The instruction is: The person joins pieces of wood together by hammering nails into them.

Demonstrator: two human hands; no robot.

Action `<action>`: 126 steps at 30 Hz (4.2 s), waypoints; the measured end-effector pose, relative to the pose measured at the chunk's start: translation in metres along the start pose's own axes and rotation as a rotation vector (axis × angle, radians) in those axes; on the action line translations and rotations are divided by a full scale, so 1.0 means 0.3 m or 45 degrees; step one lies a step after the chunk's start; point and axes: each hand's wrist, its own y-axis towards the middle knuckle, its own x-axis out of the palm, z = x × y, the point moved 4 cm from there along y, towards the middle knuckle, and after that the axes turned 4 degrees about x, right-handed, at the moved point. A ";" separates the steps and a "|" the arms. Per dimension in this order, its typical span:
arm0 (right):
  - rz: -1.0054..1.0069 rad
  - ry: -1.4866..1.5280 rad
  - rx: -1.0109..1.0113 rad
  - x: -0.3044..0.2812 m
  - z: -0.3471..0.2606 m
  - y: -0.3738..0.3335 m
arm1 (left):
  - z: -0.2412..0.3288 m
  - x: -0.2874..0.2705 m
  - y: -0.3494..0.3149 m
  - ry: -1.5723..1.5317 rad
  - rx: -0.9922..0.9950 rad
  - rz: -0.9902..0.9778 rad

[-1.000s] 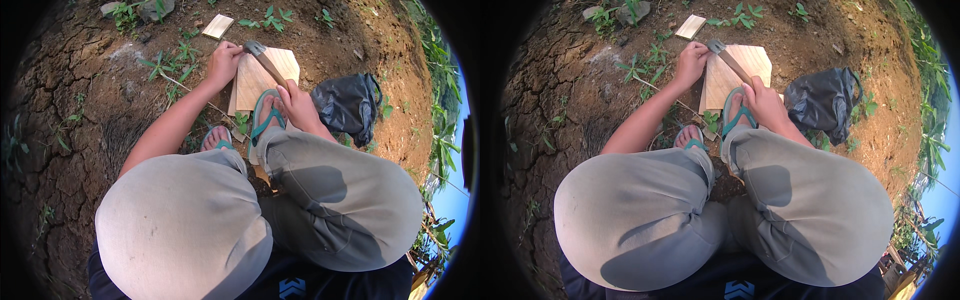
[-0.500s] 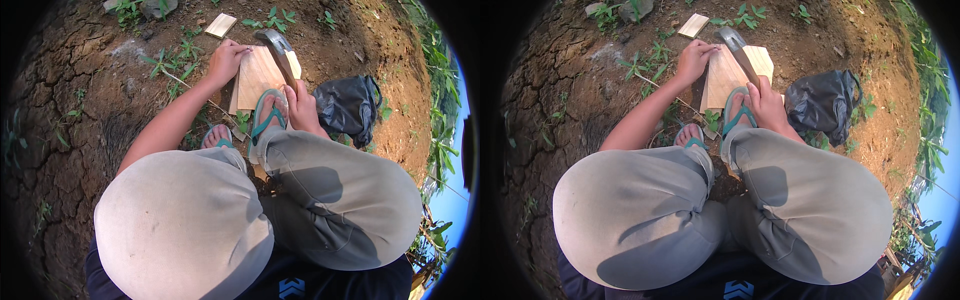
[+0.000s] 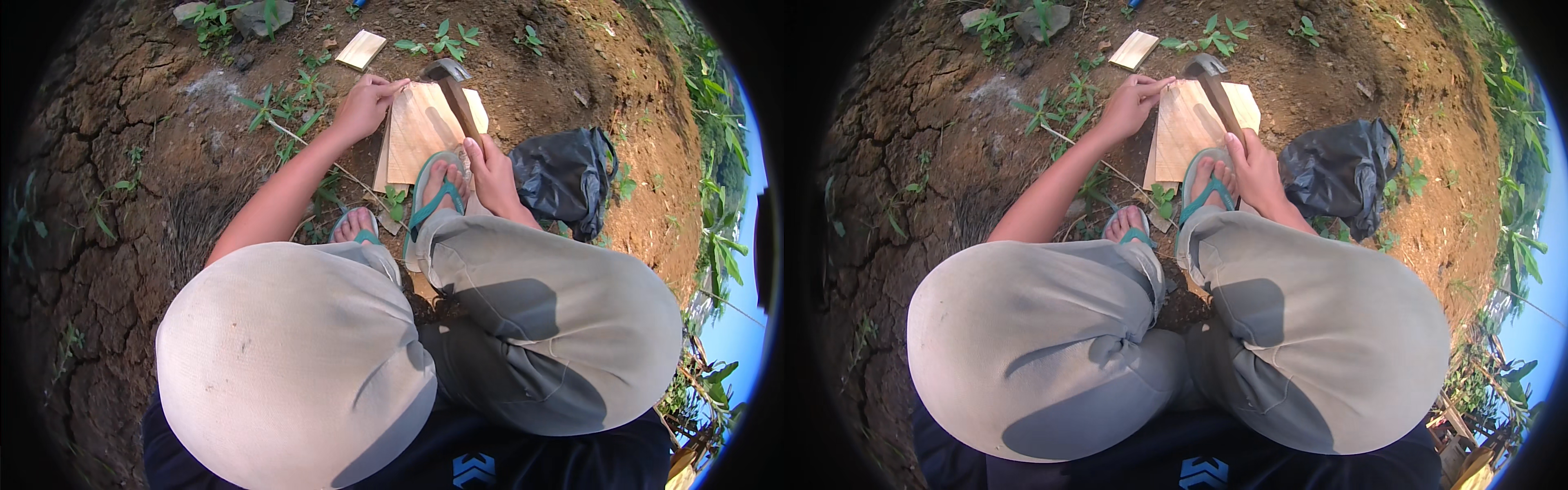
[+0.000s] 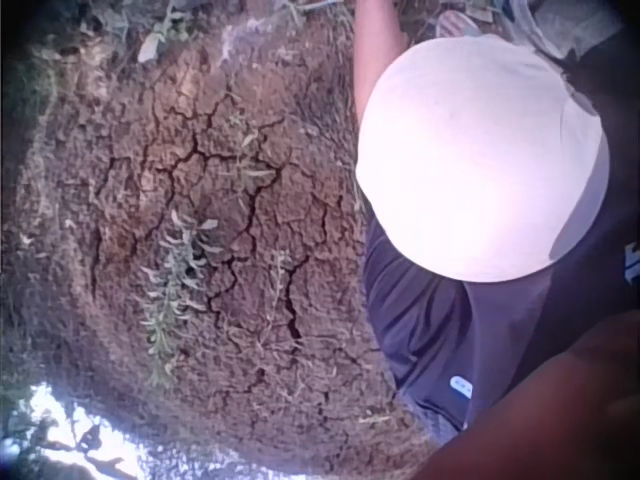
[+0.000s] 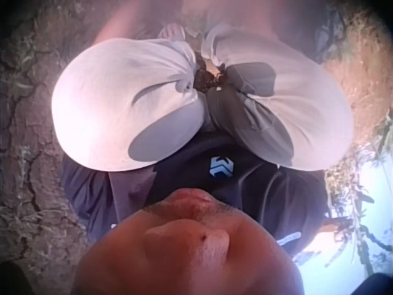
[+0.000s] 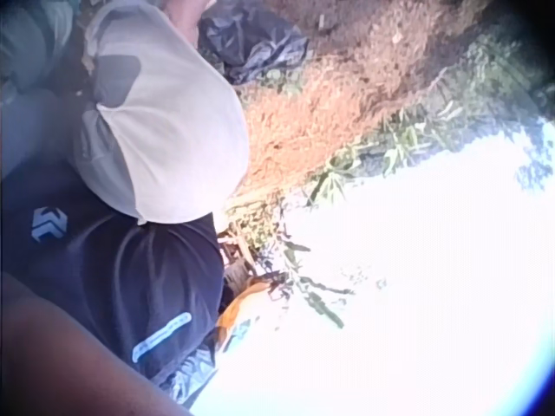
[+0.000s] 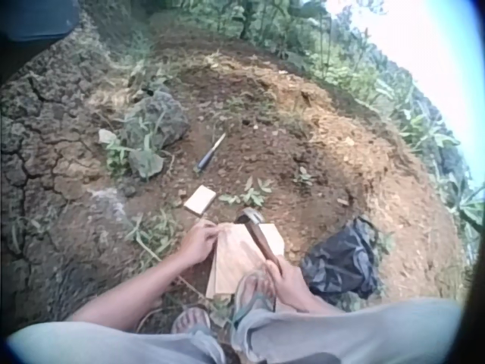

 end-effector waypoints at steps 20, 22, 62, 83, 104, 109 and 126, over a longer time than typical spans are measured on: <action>-0.353 -0.606 -0.516 0.077 -0.039 0.387 | 0.048 0.082 -0.363 -0.386 -0.439 -0.034; -0.327 -0.492 -0.472 0.064 -0.034 0.361 | 0.045 0.103 -0.367 -0.384 -0.420 -0.004; -0.147 0.054 -0.266 -0.152 0.000 0.299 | -0.066 0.070 0.082 0.141 -0.319 -0.382; -0.596 -0.127 -0.482 0.102 -0.183 0.551 | -0.184 -0.108 -0.105 -0.350 -0.604 0.051; -0.182 -0.361 -0.396 0.041 -0.150 0.179 | -0.049 -0.020 -0.205 -0.534 -0.702 0.160; -0.180 -0.190 -0.223 0.040 -0.071 0.128 | -0.050 -0.008 -0.207 -0.441 -0.732 0.104; -0.289 -0.318 -0.220 0.032 -0.088 0.182 | -0.044 -0.005 -0.160 -0.235 -0.647 -0.018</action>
